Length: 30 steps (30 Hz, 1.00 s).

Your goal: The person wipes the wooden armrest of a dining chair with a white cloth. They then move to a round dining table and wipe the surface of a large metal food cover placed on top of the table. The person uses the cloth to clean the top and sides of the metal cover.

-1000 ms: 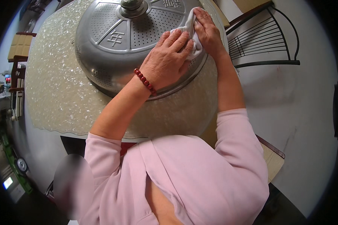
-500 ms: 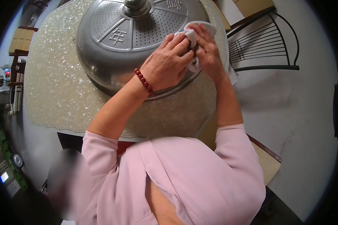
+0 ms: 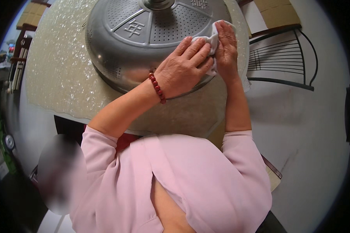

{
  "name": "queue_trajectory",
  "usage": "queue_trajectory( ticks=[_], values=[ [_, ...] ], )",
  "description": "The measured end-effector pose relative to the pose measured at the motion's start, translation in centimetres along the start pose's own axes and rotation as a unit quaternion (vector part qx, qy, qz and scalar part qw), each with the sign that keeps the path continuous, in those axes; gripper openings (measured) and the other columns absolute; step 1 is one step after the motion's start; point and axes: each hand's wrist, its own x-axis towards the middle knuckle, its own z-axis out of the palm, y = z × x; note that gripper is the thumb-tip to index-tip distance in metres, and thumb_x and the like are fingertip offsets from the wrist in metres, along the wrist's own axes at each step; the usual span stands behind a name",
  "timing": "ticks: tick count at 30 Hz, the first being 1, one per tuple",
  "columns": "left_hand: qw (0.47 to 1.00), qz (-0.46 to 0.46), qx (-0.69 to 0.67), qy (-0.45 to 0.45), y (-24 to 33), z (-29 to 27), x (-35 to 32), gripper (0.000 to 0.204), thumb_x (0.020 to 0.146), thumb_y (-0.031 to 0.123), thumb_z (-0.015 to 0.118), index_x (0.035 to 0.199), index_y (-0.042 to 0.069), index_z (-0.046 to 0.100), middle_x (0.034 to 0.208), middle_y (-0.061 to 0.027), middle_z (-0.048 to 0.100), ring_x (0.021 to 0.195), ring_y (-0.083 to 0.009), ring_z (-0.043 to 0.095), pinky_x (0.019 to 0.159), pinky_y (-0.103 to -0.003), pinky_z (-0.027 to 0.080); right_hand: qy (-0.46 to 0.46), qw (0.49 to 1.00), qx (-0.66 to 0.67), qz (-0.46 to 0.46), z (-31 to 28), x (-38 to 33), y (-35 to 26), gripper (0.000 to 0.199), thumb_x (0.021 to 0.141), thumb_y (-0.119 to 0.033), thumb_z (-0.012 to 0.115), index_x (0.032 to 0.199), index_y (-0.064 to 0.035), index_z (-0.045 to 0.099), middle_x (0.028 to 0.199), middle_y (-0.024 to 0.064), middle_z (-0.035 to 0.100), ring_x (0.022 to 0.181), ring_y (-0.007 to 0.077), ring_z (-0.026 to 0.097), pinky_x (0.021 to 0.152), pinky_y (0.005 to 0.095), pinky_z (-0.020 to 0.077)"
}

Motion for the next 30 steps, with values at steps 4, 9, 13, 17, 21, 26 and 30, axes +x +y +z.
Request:
queue_trajectory(
  ticks=[4,9,13,17,21,26,30],
  values=[
    [1.0,0.007,0.003,0.021,0.1,-0.1,-0.1,0.034,0.075,0.012,0.062,0.109,0.005,0.063,0.127,-0.0164,0.053,0.125,-0.0319,0.047,0.107,-0.048,0.033,0.021,0.999,0.027,0.0,0.0,0.6,0.3,0.042,0.091,-0.014,0.044,0.132,-0.0053,0.051,0.137,0.0155,0.047,0.133,0.0339,0.036,0.113,0.0424,0.0213],
    [0.997,-0.037,-0.019,0.069,0.9,-1.6,-3.2,0.03,0.073,0.006,0.064,0.102,0.002,0.064,0.122,-0.0152,0.057,0.12,-0.0317,0.052,0.104,-0.047,0.038,0.003,0.999,-0.021,0.03,0.4,-0.2,-2.8,0.045,0.089,-0.017,0.048,0.132,-0.0025,0.051,0.14,0.0149,0.045,0.134,0.0362,0.034,0.113,0.05,0.0158],
    [0.993,-0.082,-0.055,0.064,1.1,-3.1,-8.4,0.028,0.072,0.001,0.064,0.099,0.002,0.066,0.127,-0.0159,0.055,0.124,-0.0324,0.049,0.107,-0.047,0.035,-0.079,0.992,-0.098,-0.028,1.4,-2.7,-9.8,0.047,0.087,-0.019,0.051,0.131,-0.0029,0.052,0.141,0.0123,0.045,0.136,0.0359,0.032,0.111,0.0588,0.0069],
    [0.987,-0.128,-0.066,0.073,0.6,-4.6,-11.1,0.036,0.076,0.006,0.063,0.111,0.003,0.061,0.133,-0.0191,0.051,0.129,-0.034,0.044,0.11,-0.048,0.029,-0.11,0.988,-0.078,-0.078,2.2,-3.8,-11.2,0.046,0.085,-0.017,0.053,0.129,-0.0041,0.055,0.14,0.0117,0.046,0.137,0.0346,0.033,0.112,0.0569,0.0049],
    [0.979,-0.172,-0.032,0.109,-2.0,-6.2,-11.3,0.055,0.078,0.018,0.067,0.128,0.004,0.051,0.139,-0.0222,0.044,0.133,-0.0386,0.037,0.112,-0.048,0.022,-0.079,0.992,-0.034,-0.089,3.0,-2.4,-11.8,0.04,0.082,-0.014,0.054,0.12,-0.003,0.061,0.134,0.0113,0.053,0.13,0.035,0.04,0.111,0.0525,0.0159],
    [0.948,-0.265,0.032,0.174,-6.1,-4.9,-12.6,0.052,0.081,0.025,0.06,0.128,0.003,0.054,0.14,-0.021,0.044,0.136,-0.0355,0.033,0.113,-0.046,0.015,-0.092,0.982,-0.09,-0.135,4.9,-1.5,-14.5,0.038,0.08,-0.015,0.055,0.115,-0.0026,0.064,0.129,0.0113,0.057,0.126,0.0351,0.044,0.108,0.0495,0.0241],
    [0.941,-0.279,0.049,0.185,-5.9,-4.5,-12.2,0.046,0.083,0.014,0.048,0.127,0.002,0.056,0.14,-0.0185,0.045,0.137,-0.0316,0.034,0.114,-0.044,0.016,-0.112,0.98,-0.066,-0.149,6.4,-0.7,-15.7,0.037,0.08,-0.015,0.055,0.113,-0.0022,0.064,0.127,0.0128,0.058,0.124,0.0347,0.046,0.107,0.0482,0.0257]
  ],
)
